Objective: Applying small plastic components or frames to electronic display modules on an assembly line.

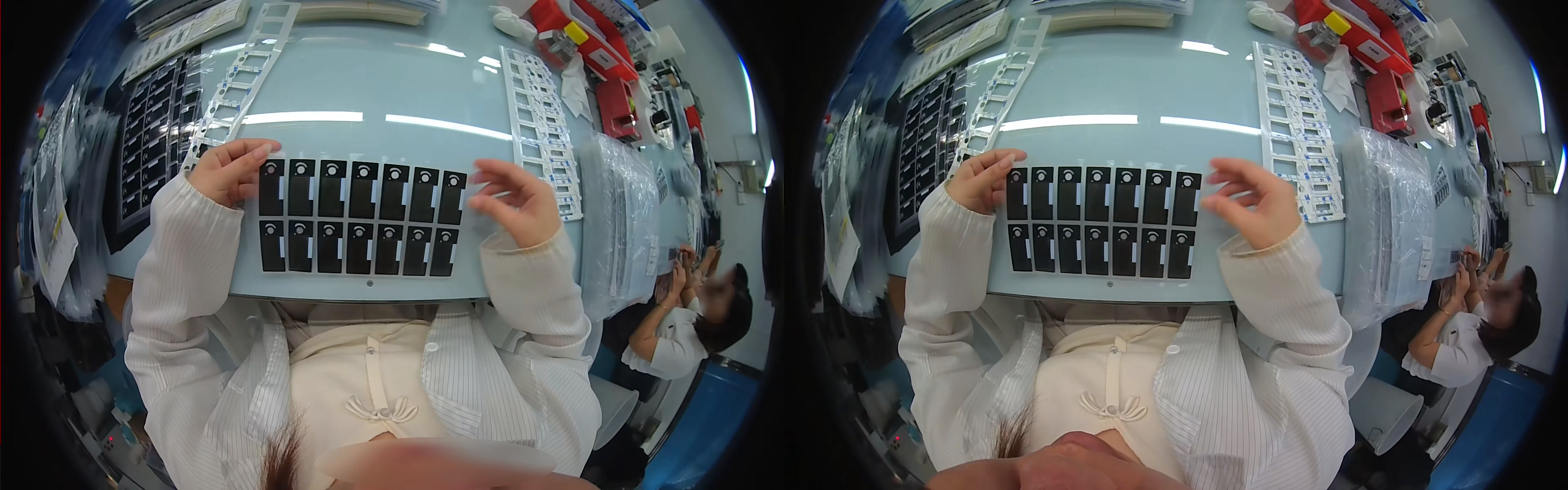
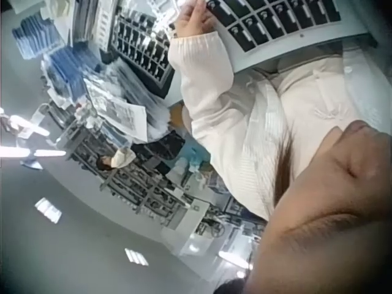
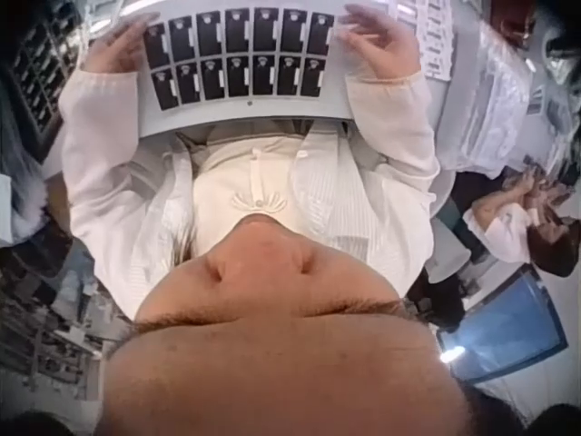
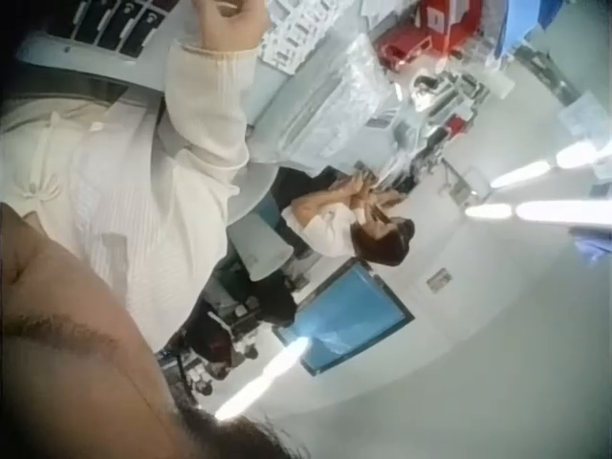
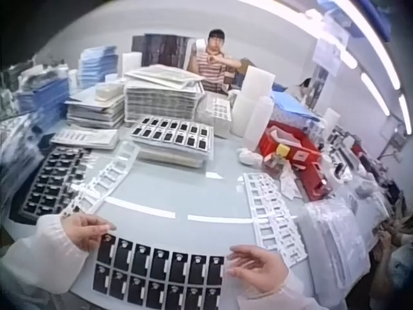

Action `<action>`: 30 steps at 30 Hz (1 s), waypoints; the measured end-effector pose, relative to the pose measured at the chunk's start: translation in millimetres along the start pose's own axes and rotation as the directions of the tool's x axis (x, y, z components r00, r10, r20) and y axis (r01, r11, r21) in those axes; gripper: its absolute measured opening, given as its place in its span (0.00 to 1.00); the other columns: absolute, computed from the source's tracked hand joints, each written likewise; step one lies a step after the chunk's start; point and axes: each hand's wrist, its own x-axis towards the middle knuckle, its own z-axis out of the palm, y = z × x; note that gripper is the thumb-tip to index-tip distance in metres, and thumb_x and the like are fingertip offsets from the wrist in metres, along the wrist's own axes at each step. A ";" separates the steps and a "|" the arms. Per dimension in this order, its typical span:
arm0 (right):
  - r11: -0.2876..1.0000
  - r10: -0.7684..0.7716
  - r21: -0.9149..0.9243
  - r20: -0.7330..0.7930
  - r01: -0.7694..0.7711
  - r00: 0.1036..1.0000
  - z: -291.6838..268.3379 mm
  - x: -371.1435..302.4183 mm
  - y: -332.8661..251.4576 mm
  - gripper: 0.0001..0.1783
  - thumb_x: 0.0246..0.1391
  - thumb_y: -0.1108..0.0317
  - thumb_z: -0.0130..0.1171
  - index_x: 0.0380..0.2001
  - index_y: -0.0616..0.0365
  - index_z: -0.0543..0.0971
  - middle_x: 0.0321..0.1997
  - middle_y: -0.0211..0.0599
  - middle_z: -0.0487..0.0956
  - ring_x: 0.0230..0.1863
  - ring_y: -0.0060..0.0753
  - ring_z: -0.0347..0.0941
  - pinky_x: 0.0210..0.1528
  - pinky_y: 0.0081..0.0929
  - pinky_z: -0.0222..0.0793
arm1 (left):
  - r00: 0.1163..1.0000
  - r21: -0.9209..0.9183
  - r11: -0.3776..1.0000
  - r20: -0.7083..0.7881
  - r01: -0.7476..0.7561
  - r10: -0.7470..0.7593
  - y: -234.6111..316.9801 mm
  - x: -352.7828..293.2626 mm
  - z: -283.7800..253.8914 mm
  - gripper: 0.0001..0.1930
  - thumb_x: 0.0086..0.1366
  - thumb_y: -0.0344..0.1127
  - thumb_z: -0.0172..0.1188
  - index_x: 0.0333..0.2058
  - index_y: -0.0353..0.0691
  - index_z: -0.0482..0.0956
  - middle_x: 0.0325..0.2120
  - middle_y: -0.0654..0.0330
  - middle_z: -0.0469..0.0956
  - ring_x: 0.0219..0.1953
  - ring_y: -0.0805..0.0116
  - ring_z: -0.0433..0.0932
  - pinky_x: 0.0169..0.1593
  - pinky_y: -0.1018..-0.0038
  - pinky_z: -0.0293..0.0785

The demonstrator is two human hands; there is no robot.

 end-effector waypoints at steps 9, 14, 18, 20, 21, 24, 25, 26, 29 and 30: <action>0.807 -0.499 -0.240 0.208 0.539 0.841 51.8 39.8 -92.7 0.23 0.52 0.77 0.66 0.53 0.62 0.78 0.49 0.42 0.82 0.45 0.33 0.79 0.44 0.26 0.76 | 0.978 -0.217 0.972 0.206 0.089 -0.044 4.4 3.5 -0.4 0.19 0.73 0.45 0.55 0.48 0.34 0.79 0.38 0.56 0.84 0.40 0.69 0.84 0.46 0.75 0.83; 0.623 -0.703 -0.245 0.239 0.743 0.669 151.9 85.8 -71.9 0.21 0.50 0.80 0.60 0.50 0.62 0.77 0.53 0.45 0.76 0.54 0.51 0.73 0.55 0.37 0.71 | 0.985 -0.302 0.950 0.169 0.084 -0.033 -9.6 7.5 -4.8 0.13 0.72 0.39 0.56 0.45 0.37 0.79 0.38 0.62 0.83 0.39 0.73 0.83 0.44 0.76 0.83; 0.549 -0.714 -0.256 0.351 0.796 0.606 171.4 108.0 -57.1 0.17 0.52 0.79 0.59 0.47 0.62 0.79 0.49 0.44 0.78 0.48 0.48 0.75 0.49 0.37 0.73 | 0.980 -0.365 0.926 0.199 0.093 -0.020 -13.3 5.8 -5.6 0.11 0.71 0.38 0.56 0.44 0.37 0.79 0.36 0.64 0.81 0.38 0.74 0.82 0.42 0.76 0.83; 0.565 -0.715 -0.237 0.338 0.791 0.612 168.4 108.3 -57.1 0.15 0.52 0.79 0.60 0.45 0.61 0.80 0.46 0.43 0.79 0.46 0.48 0.76 0.47 0.36 0.74 | 0.981 -0.358 0.930 0.192 0.084 -0.015 -12.3 6.9 -5.8 0.11 0.71 0.37 0.57 0.44 0.36 0.79 0.36 0.64 0.81 0.38 0.74 0.82 0.42 0.75 0.83; 0.584 -0.715 -0.229 0.308 0.779 0.627 166.7 107.7 -58.2 0.12 0.53 0.79 0.60 0.42 0.61 0.81 0.43 0.43 0.80 0.43 0.47 0.77 0.45 0.35 0.75 | 0.980 -0.334 0.939 0.199 0.080 -0.013 -10.4 5.8 -2.9 0.11 0.71 0.37 0.57 0.44 0.36 0.79 0.36 0.64 0.81 0.38 0.74 0.82 0.42 0.75 0.83; 0.547 -0.744 -0.245 0.297 0.801 0.599 166.0 106.0 -62.7 0.10 0.51 0.80 0.61 0.38 0.60 0.83 0.40 0.41 0.81 0.40 0.44 0.78 0.42 0.34 0.75 | 0.993 -0.324 0.941 0.104 0.093 -0.063 -2.5 0.4 7.3 0.10 0.70 0.37 0.56 0.41 0.37 0.80 0.31 0.66 0.81 0.32 0.77 0.82 0.38 0.78 0.83; 0.521 -0.761 -0.253 0.295 0.815 0.578 165.7 106.1 -63.6 0.11 0.50 0.80 0.61 0.38 0.60 0.83 0.40 0.40 0.81 0.40 0.44 0.78 0.42 0.34 0.75 | 0.991 -0.325 0.938 0.092 0.120 -0.095 -2.8 -0.2 6.9 0.10 0.71 0.37 0.56 0.40 0.37 0.80 0.30 0.66 0.80 0.31 0.78 0.81 0.37 0.78 0.83; 0.519 -0.759 -0.250 0.304 0.817 0.575 165.5 106.2 -65.6 0.11 0.50 0.80 0.61 0.38 0.60 0.83 0.40 0.40 0.81 0.40 0.44 0.78 0.42 0.34 0.75 | 0.992 -0.335 0.935 0.088 0.118 -0.094 -4.4 0.4 4.4 0.10 0.71 0.37 0.56 0.40 0.37 0.80 0.30 0.66 0.80 0.31 0.78 0.81 0.37 0.78 0.83; 0.513 -0.769 -0.246 0.295 0.823 0.567 165.7 106.8 -68.8 0.12 0.46 0.81 0.63 0.36 0.58 0.83 0.41 0.37 0.82 0.42 0.42 0.78 0.42 0.33 0.74 | 0.988 -0.327 0.938 0.136 0.119 -0.078 -5.8 1.0 -0.1 0.11 0.70 0.37 0.57 0.38 0.35 0.80 0.34 0.61 0.81 0.34 0.73 0.82 0.38 0.75 0.83; 0.499 -0.779 -0.238 0.298 0.833 0.551 166.0 108.3 -67.9 0.12 0.43 0.81 0.63 0.34 0.57 0.83 0.40 0.35 0.82 0.41 0.41 0.77 0.42 0.33 0.73 | 0.994 -0.133 0.991 0.106 0.033 -0.019 -1.0 -1.6 1.1 0.10 0.69 0.37 0.57 0.38 0.36 0.80 0.33 0.60 0.81 0.33 0.71 0.82 0.37 0.74 0.81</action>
